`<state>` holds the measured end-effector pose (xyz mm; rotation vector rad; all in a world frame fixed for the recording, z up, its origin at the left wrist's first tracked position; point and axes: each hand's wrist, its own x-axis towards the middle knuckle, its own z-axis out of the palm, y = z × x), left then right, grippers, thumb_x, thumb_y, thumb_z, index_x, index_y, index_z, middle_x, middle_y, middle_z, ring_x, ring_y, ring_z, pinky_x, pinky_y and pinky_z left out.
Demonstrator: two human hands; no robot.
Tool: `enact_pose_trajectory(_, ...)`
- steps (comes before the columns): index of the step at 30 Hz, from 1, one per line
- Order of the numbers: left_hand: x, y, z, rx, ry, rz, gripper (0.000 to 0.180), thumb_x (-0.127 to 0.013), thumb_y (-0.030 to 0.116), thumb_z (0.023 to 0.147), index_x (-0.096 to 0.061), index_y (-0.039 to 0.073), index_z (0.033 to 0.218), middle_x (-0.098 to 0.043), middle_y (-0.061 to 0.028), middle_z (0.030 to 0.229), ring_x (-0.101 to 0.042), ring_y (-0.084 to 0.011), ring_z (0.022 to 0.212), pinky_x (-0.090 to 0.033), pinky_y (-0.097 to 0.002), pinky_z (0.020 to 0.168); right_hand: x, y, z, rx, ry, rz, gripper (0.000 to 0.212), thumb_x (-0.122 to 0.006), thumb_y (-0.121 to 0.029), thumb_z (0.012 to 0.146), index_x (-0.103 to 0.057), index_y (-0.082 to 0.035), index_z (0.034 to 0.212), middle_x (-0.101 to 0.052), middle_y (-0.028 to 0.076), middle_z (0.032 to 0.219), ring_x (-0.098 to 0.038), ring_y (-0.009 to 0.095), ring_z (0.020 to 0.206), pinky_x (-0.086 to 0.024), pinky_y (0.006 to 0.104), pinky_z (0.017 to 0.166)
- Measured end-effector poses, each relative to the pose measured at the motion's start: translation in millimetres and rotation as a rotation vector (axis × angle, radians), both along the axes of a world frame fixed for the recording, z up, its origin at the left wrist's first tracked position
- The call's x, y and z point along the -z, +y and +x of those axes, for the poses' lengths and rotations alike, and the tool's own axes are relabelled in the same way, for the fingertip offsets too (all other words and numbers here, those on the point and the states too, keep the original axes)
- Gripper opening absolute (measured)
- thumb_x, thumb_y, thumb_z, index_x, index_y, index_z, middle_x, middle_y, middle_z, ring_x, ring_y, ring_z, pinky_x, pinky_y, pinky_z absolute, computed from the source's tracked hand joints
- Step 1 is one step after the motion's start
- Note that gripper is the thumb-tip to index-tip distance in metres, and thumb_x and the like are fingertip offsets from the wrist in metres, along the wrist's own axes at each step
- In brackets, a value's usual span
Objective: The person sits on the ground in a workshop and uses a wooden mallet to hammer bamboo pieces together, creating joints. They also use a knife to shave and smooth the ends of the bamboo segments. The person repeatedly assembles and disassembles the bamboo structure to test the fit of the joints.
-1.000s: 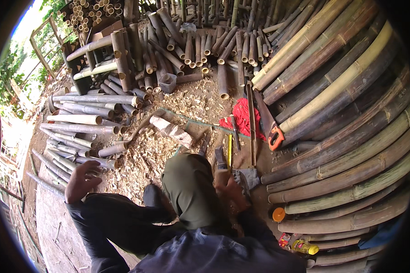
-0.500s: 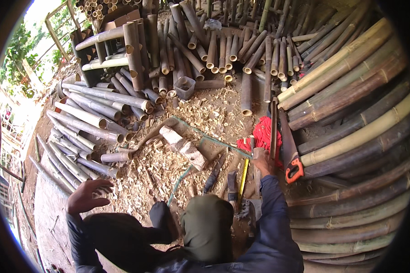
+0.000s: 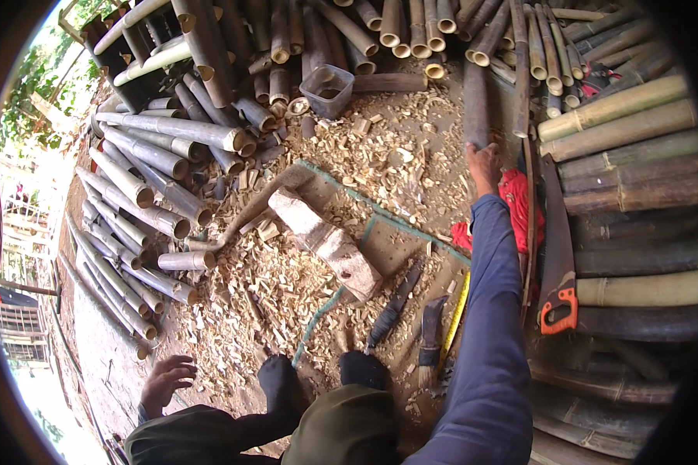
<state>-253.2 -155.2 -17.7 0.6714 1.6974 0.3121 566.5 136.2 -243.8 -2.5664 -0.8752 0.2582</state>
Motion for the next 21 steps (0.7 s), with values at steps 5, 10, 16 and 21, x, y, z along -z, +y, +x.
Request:
enact_pose_trajectory(5, 37.4, 15.4, 18.5, 0.102, -0.037, -0.037, 0.047, -0.075, 0.013, 0.095, -0.064, -0.006, 0.137, -0.076, -0.0179, 0.119, -0.075, -0.025, 0.105, -0.061, -0.0368, 0.085, -26.0, -6.8, 41.8, -0.118, 0.089, -0.024, 0.076, -0.08, -0.051, 0.086, -0.055, 0.003, 0.134, -0.07, 0.03, 0.127, -0.07, 0.043, 0.118, -0.056, 0.0533, 0.099)
enact_pose_trajectory(10, 35.2, 20.9, 30.4, 0.315, -0.03, 0.098, 0.047, -0.077, 0.016, 0.096, -0.065, -0.007, 0.135, -0.078, -0.0177, 0.118, -0.076, -0.0241, 0.106, -0.06, -0.0353, 0.089, -75.2, -89.2, -83.5, -0.163, 1.091, 0.249, 0.066, -0.079, -0.051, 0.088, -0.065, -0.004, 0.132, -0.073, 0.013, 0.113, -0.068, 0.023, 0.101, -0.059, 0.0393, 0.077)
enact_pose_trajectory(16, 51.1, 105.5, 107.2, 0.935, -0.183, 0.367, 0.05, -0.077, 0.029, 0.102, -0.066, -0.002, 0.139, -0.078, -0.0159, 0.123, -0.074, -0.0245, 0.114, -0.058, -0.0401, 0.103, -68.4, -254.5, -201.6, -0.37, 1.335, 0.52, 0.046, -0.073, -0.04, 0.095, -0.074, 0.0, 0.118, -0.076, 0.014, 0.106, -0.073, 0.027, 0.097, -0.06, 0.0381, 0.09)
enact_pose_trajectory(21, 65.7, 182.1, 217.1, 0.568, -0.69, 0.321, 0.091, -0.074, 0.05, 0.1, -0.036, -0.002, 0.164, -0.061, -0.0231, 0.15, -0.059, -0.0347, 0.139, -0.053, -0.0494, 0.112, -79.6, -351.9, -339.9, -0.582, 1.479, 0.233, 0.103, -0.086, -0.05, 0.085, -0.035, 0.0, 0.16, -0.059, 0.015, 0.137, -0.057, 0.026, 0.127, -0.048, 0.0426, 0.111)
